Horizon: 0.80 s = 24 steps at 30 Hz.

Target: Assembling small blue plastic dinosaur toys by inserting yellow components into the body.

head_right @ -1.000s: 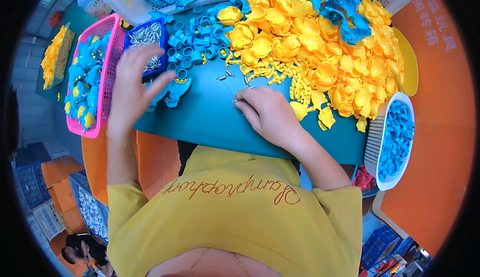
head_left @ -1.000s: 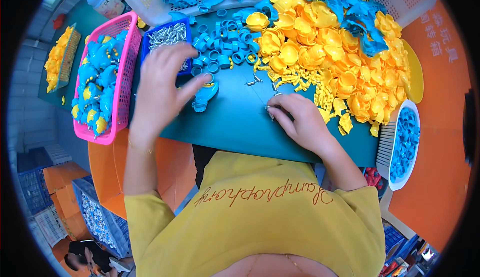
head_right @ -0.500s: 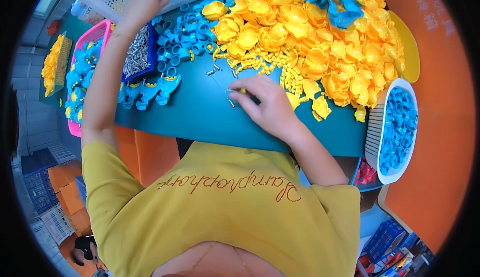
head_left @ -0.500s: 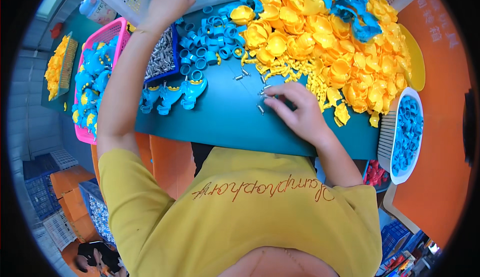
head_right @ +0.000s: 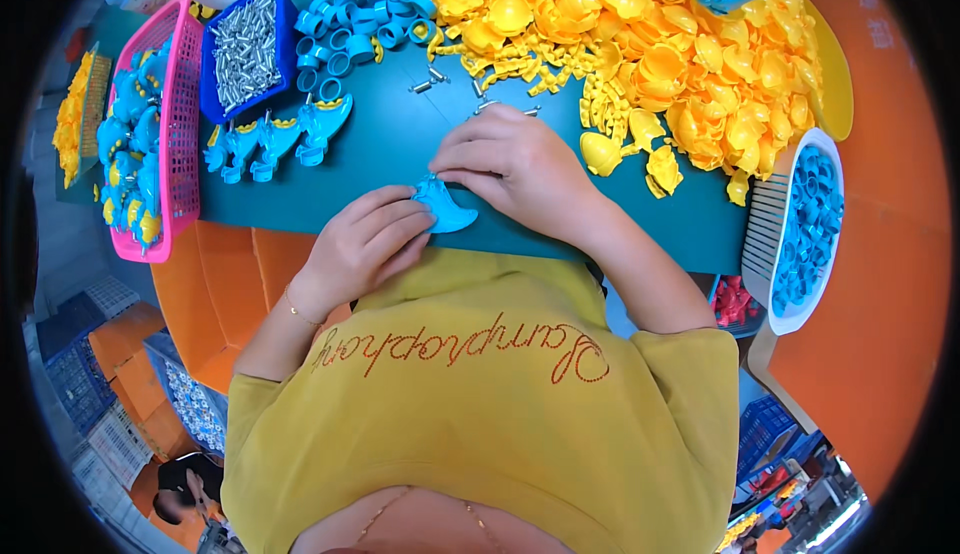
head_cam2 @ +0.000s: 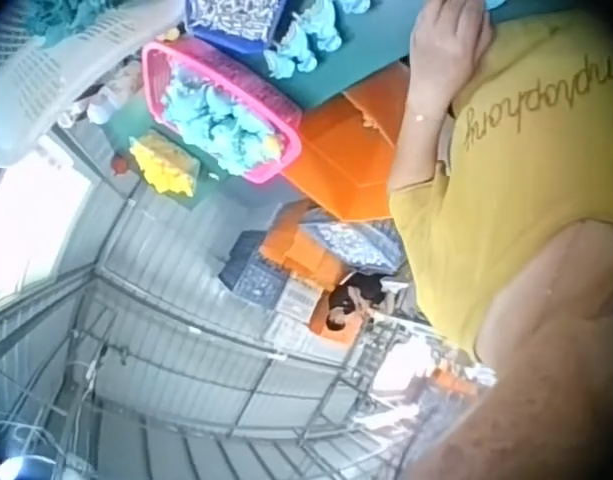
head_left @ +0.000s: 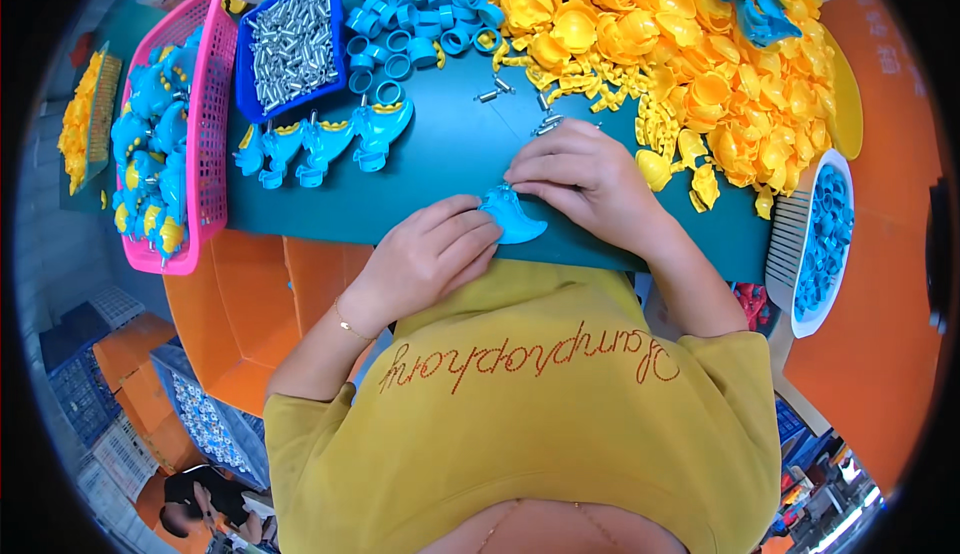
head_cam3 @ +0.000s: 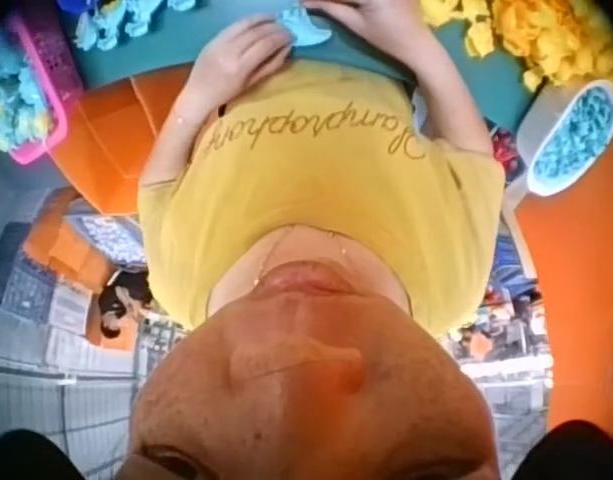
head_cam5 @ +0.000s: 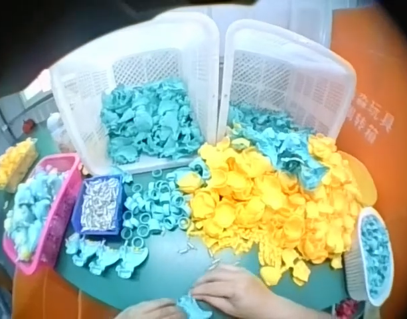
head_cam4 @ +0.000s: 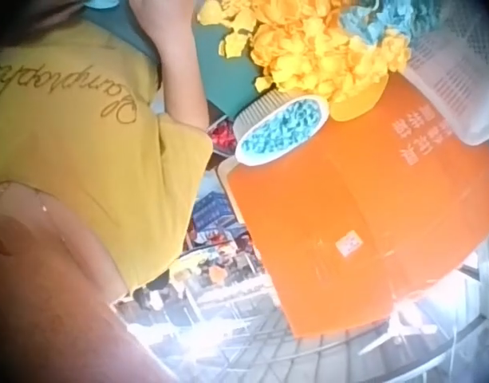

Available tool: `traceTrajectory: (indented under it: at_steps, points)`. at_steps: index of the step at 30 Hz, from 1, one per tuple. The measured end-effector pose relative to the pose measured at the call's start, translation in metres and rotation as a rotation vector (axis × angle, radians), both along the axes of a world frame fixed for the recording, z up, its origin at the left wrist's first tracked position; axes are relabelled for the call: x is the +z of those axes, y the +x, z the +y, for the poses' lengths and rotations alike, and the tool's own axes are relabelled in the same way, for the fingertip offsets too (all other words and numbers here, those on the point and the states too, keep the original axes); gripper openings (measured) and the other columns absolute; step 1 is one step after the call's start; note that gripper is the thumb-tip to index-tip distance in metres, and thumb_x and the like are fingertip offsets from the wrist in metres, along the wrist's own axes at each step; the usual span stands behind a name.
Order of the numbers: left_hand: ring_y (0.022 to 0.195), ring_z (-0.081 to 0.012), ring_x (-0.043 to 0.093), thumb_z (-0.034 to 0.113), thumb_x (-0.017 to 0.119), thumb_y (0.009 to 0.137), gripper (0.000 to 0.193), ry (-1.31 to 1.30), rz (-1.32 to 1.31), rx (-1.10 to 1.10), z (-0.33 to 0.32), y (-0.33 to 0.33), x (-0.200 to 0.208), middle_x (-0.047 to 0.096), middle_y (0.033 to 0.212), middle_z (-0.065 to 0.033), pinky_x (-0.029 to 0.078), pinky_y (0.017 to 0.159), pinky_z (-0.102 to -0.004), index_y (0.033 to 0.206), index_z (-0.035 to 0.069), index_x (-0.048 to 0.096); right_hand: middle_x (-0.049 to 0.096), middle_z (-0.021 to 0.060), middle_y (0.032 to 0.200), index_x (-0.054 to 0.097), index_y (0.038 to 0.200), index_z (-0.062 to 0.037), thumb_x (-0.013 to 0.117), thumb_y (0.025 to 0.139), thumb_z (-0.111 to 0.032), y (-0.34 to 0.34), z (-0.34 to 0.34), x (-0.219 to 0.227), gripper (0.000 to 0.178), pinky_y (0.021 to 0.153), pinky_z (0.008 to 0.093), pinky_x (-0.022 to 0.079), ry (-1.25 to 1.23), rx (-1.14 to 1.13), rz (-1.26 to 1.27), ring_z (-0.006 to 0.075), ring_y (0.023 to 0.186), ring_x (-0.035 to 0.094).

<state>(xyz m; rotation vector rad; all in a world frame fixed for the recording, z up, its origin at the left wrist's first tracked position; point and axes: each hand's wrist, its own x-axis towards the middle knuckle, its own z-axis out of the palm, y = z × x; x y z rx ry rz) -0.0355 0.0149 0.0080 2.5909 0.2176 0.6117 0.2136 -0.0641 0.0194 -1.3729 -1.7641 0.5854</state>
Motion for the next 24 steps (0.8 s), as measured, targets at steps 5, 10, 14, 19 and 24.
traceTrajectory:
  at_steps: [5, 10, 14, 19, 24]
  points:
    - [0.108, -0.0271, 0.069, 0.013, 0.082, 0.086, 0.024, -0.004, -0.045, 0.012, -0.003, -0.002, -0.013, 0.07, 0.105, -0.0054, 0.059, 0.089, -0.0374, 0.107, 0.008, 0.072, 0.078, 0.0016, 0.103, 0.081, 0.1, -0.0103, 0.082, 0.086, -0.008, 0.001, 0.006, 0.002, 0.014, 0.083, 0.0338, 0.052, 0.049, 0.039, -0.069, 0.0222, 0.091, 0.066]
    - [0.112, -0.0274, 0.068, 0.015, 0.082, 0.088, 0.023, 0.002, -0.06, -0.008, 0.001, 0.001, -0.014, 0.069, 0.105, -0.0048, 0.059, 0.09, -0.0368, 0.107, 0.008, 0.072, 0.078, 0.0007, 0.104, 0.081, 0.101, -0.0106, 0.082, 0.082, -0.007, 0.004, 0.006, 0.004, 0.019, 0.082, 0.035, 0.054, 0.026, 0.078, -0.105, 0.0226, 0.091, 0.065]
    - [0.112, -0.0273, 0.067, 0.015, 0.081, 0.088, 0.023, -0.046, -0.055, -0.04, 0.004, 0.004, -0.017, 0.068, 0.105, -0.0048, 0.059, 0.091, -0.0369, 0.108, 0.008, 0.071, 0.078, 0.0007, 0.105, 0.081, 0.102, -0.0107, 0.081, 0.079, -0.006, 0.011, 0.008, 0.002, 0.023, 0.082, 0.0362, 0.055, 0.055, 0.125, -0.244, 0.0241, 0.093, 0.064]
    - [0.112, -0.0264, 0.068, 0.014, 0.081, 0.088, 0.023, -0.05, -0.051, -0.043, 0.004, 0.004, -0.017, 0.069, 0.106, -0.0047, 0.061, 0.088, -0.0358, 0.108, 0.008, 0.071, 0.078, 0.0014, 0.107, 0.08, 0.103, -0.0102, 0.079, 0.079, -0.003, 0.016, 0.012, -0.001, 0.025, 0.083, 0.0365, 0.057, 0.039, 0.175, -0.205, 0.0256, 0.092, 0.065]
    - [0.109, -0.0277, 0.07, 0.009, 0.084, 0.084, 0.026, -0.116, -0.055, -0.027, 0.004, 0.004, -0.016, 0.072, 0.105, -0.0044, 0.061, 0.087, -0.0372, 0.108, 0.009, 0.074, 0.078, 0.0034, 0.109, 0.079, 0.106, -0.0088, 0.077, 0.077, 0.001, 0.011, 0.006, -0.005, 0.03, 0.085, 0.0376, 0.059, 0.099, 0.183, -0.24, 0.0263, 0.097, 0.068]
